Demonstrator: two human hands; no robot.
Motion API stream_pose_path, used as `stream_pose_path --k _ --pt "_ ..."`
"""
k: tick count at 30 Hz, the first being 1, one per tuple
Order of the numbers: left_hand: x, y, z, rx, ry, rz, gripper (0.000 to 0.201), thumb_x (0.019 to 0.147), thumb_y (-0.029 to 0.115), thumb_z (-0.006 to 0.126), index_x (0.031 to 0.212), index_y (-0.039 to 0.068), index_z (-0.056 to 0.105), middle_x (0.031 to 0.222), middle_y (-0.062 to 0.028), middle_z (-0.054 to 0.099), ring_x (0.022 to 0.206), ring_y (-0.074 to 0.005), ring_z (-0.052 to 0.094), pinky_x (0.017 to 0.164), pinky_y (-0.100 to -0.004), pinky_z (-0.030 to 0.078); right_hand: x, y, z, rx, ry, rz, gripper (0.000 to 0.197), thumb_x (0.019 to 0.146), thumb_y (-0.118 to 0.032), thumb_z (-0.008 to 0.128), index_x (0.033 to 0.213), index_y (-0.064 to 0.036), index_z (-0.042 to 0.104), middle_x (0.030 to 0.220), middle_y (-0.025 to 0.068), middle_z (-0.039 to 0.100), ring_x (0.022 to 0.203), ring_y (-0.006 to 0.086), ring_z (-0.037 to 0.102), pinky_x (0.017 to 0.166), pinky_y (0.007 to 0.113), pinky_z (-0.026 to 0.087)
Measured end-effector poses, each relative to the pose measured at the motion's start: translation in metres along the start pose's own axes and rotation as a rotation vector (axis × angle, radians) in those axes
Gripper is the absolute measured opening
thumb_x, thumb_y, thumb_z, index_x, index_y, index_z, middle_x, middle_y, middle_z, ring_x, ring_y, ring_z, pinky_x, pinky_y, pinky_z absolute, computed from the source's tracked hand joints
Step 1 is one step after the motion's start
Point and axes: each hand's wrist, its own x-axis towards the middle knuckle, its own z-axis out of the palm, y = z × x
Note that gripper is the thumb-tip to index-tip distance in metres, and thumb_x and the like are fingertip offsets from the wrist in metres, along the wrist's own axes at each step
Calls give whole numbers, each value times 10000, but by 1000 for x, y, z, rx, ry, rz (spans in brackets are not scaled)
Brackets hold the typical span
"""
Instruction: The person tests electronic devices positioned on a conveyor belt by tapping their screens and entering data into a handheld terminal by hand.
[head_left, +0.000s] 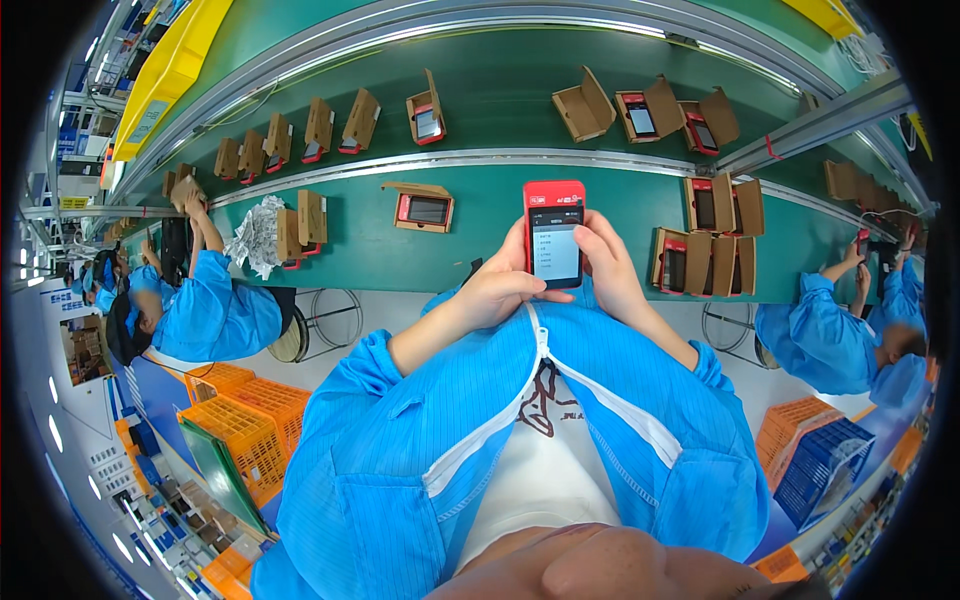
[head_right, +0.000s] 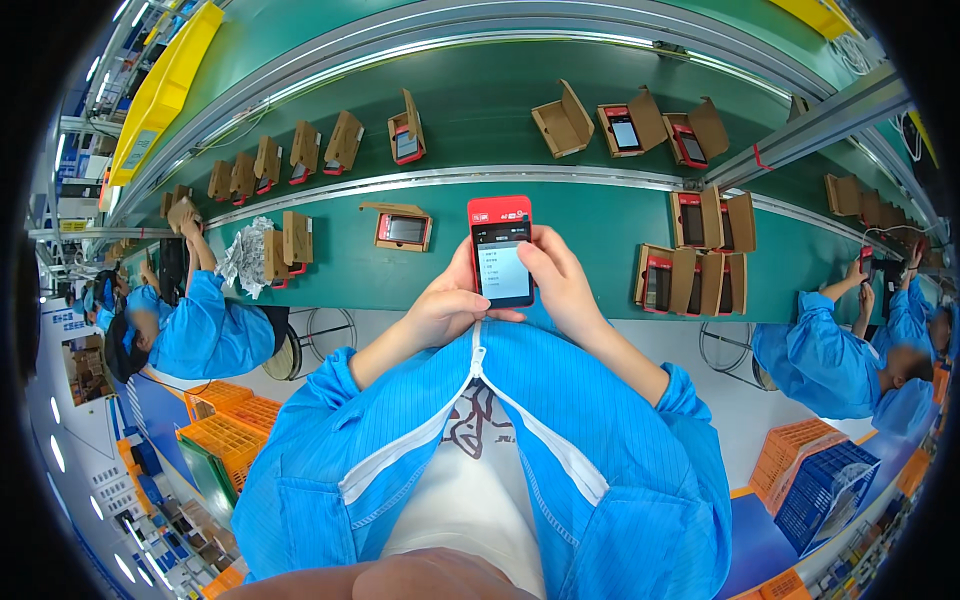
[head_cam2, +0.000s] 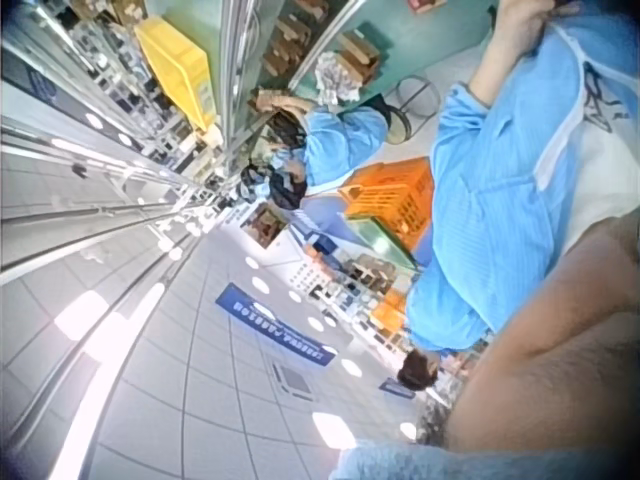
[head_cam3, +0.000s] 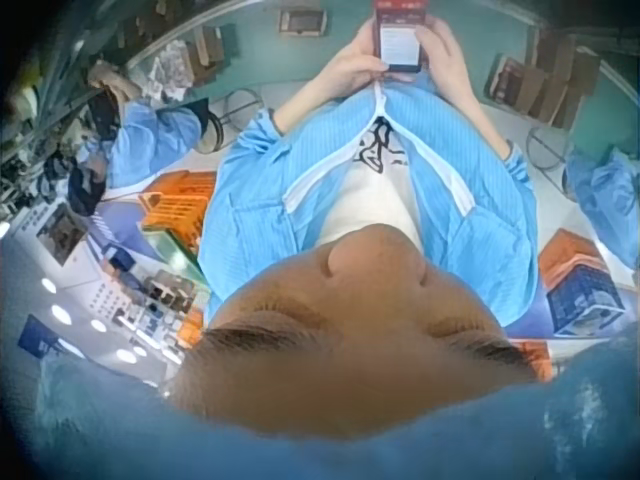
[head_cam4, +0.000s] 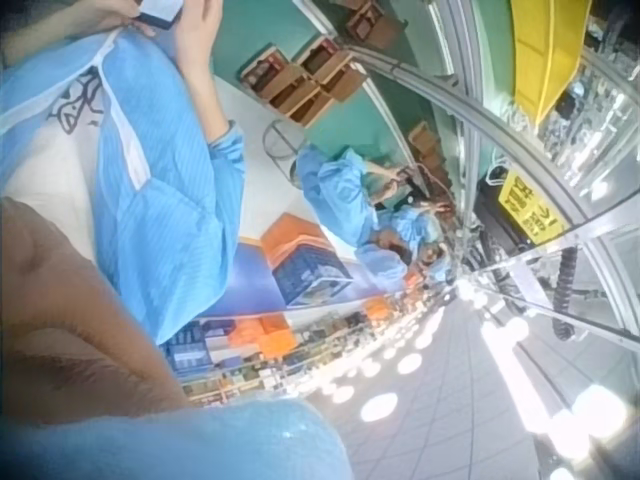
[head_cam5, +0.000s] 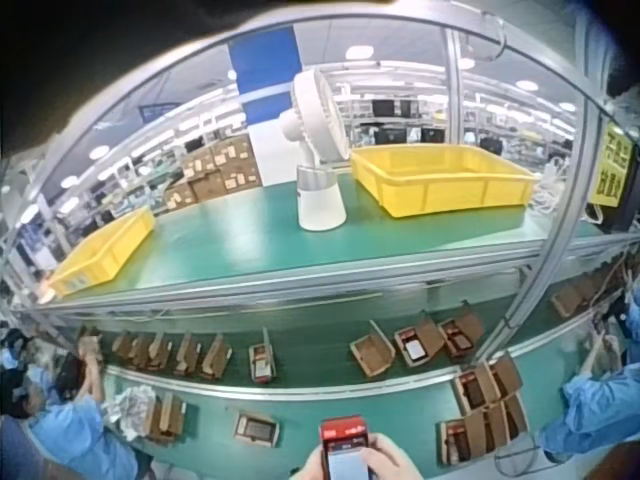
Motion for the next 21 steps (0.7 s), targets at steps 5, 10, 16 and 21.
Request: stream_pose_path --k 5,10,16,21 --pt "6 2 -17 -8 28 125 903 740 55 566 1450 161 18 1428 -195 272 1231 -353 433 672 -328 540 -12 11 -15 -37 -54 225 408 988 -396 362 1009 -15 507 815 92 589 673 132 573 604 246 472" --pt "19 1 -29 -24 65 134 826 778 137 538 1448 139 56 1412 -182 310 1192 -295 463 678 -308 489 -7 19 4 140 -7 232 437 1003 -390 295 1032 0 492 749 104 587 579 140 556 509 240 449" --pt "7 0 -59 -90 298 -28 678 934 252 425 1466 118 25 1463 -138 256 1273 -277 365 833 -359 454 89 69 -45 286 175 255 360 1003 -349 323 910 -38 480 668 69 568 456 129 488 409 248 379" --pt "-11 23 -86 -75 284 -94 575 948 234 425 1435 81 160 1405 -142 337 1229 -258 415 877 -358 450 236 156 -128 233 432 229 363 1003 -356 311 885 -51 470 679 83 571 504 164 502 449 279 396"
